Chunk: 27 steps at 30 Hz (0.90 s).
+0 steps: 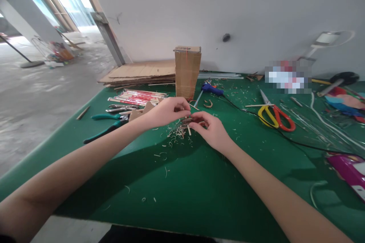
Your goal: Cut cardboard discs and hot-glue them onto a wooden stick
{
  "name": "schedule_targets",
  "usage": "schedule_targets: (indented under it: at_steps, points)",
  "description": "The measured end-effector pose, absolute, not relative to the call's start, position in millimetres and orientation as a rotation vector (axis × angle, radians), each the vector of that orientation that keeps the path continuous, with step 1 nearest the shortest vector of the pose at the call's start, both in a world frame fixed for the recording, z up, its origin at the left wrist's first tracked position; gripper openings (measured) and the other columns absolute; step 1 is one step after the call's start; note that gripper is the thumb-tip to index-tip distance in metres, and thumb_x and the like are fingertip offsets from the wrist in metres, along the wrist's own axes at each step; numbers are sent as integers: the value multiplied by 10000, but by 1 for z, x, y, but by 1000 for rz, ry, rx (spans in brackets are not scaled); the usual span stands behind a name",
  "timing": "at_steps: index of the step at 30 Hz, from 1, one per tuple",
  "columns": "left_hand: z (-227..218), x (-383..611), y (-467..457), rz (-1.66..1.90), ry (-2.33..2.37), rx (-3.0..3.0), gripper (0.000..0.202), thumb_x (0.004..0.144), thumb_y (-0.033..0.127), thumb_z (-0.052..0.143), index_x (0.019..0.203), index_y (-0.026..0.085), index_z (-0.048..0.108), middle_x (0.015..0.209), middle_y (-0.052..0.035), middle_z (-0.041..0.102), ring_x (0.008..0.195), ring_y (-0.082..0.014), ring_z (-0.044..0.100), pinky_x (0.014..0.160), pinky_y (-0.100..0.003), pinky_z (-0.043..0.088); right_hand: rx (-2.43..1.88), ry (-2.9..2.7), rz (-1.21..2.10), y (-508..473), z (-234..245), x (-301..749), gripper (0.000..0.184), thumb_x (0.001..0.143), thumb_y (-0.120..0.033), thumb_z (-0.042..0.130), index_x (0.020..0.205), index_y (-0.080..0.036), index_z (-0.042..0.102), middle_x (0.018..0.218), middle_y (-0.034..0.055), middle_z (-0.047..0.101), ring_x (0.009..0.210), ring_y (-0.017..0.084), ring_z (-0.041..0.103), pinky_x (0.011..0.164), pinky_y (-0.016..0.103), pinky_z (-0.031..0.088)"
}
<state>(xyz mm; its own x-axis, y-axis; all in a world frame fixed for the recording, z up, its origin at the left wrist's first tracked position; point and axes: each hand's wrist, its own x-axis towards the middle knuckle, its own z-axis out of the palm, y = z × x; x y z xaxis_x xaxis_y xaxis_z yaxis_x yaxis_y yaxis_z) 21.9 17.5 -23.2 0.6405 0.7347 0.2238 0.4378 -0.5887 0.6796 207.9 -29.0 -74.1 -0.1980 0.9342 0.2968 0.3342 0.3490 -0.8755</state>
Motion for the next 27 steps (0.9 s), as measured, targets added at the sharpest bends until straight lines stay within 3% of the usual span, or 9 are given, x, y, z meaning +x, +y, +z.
schedule_targets:
  at_steps: [4, 7, 15, 23, 27]
  points:
    - [-16, 21, 14, 640, 786, 2248, 245, 866, 369, 467, 913, 169, 600, 807, -28, 651, 719, -111, 580, 637, -249, 438, -1179, -1707, 778, -29, -70, 210, 222, 754, -368, 629, 905, -206, 622, 844, 44, 665, 758, 196, 631, 685, 378, 530]
    - [-11, 19, 14, 559, 651, 2239, 319, 817, 428, 548, 984, 163, 608, 897, -48, 656, 817, -131, 597, 686, -251, 459, -1199, -1679, 743, -29, -69, 212, 189, 764, -360, 615, 883, -213, 625, 841, 36, 677, 747, 191, 634, 682, 365, 525]
    - [-22, 18, 22, 548, 551, 2109, 328, 774, 367, 624, 1036, 170, 610, 1006, -71, 661, 871, -148, 620, 758, -289, 496, -1175, -1546, 862, -28, -72, 213, 176, 772, -373, 626, 877, -239, 673, 847, 23, 708, 758, 198, 649, 748, 401, 521]
    - [-24, 16, 28, 538, 553, 2080, 285, 848, 285, 547, 1112, 214, 627, 1133, -49, 645, 1014, -151, 596, 880, -314, 475, -1037, -1274, 1234, -26, -75, 213, 209, 726, -350, 691, 892, -224, 687, 853, 31, 703, 724, 158, 631, 782, 414, 515]
    - [-24, 14, 28, 505, 521, 2088, 292, 834, 263, 561, 1115, 206, 616, 1083, -54, 658, 976, -150, 606, 843, -311, 489, -1005, -1164, 1337, -25, -78, 213, 218, 689, -302, 733, 884, -227, 669, 846, 18, 696, 763, 154, 636, 825, 419, 501]
